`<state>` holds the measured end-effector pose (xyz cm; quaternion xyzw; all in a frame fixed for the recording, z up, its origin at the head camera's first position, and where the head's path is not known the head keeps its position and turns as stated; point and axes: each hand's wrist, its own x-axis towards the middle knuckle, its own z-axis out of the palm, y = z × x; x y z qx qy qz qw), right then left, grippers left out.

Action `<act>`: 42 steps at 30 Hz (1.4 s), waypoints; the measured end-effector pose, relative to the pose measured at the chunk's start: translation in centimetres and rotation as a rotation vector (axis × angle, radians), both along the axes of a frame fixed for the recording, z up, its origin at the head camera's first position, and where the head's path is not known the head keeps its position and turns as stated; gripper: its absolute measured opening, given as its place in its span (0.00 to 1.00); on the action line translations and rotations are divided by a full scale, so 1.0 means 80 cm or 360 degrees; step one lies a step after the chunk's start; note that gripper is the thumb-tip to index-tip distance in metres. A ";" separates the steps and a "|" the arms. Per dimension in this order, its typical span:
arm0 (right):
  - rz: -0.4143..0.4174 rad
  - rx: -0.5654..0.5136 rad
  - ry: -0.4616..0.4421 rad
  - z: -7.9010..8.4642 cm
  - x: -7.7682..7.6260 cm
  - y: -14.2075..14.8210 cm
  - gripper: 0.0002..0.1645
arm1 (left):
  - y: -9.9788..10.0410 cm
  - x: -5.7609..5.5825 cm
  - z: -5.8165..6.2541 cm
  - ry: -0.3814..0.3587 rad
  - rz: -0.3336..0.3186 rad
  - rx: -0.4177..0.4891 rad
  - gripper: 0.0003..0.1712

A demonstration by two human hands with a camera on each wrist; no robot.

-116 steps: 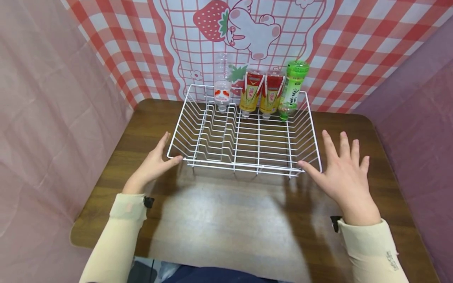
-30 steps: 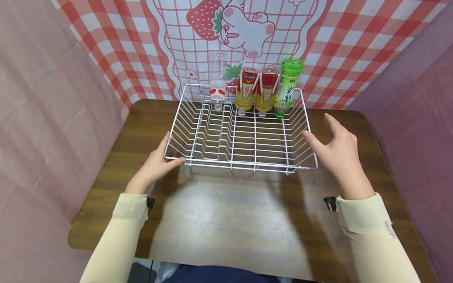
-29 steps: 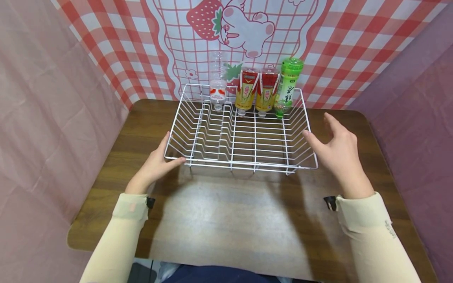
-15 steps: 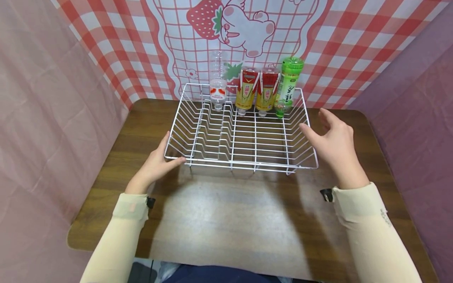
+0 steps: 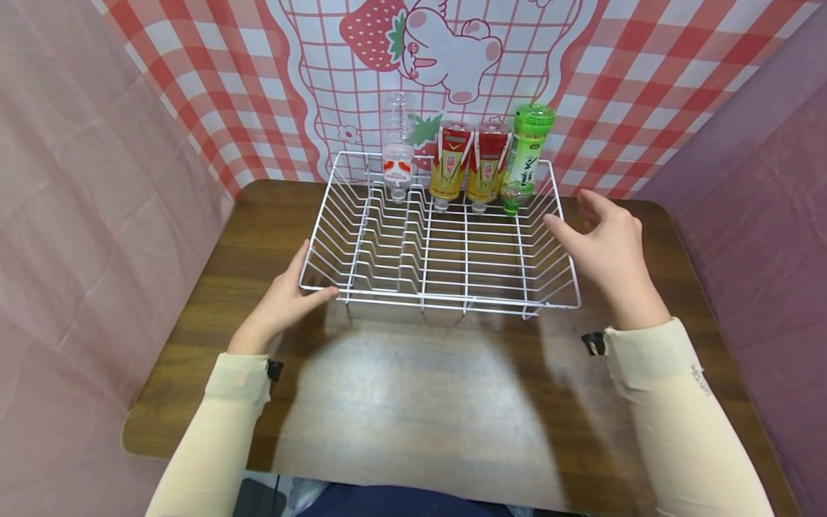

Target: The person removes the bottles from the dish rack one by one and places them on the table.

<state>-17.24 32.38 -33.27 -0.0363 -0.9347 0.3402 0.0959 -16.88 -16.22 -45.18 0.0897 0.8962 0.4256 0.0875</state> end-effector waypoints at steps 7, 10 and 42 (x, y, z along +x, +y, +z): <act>-0.0009 -0.0035 -0.0040 0.000 -0.013 -0.001 0.50 | 0.000 0.000 -0.002 -0.0001 0.0006 0.0006 0.67; -0.0011 -0.0040 -0.0050 -0.001 -0.019 -0.001 0.50 | 0.000 0.000 -0.002 0.0009 0.0012 0.0006 0.67; 0.0013 0.0009 -0.0131 0.004 -0.067 -0.001 0.54 | 0.000 0.000 -0.001 0.0009 0.0019 0.0010 0.67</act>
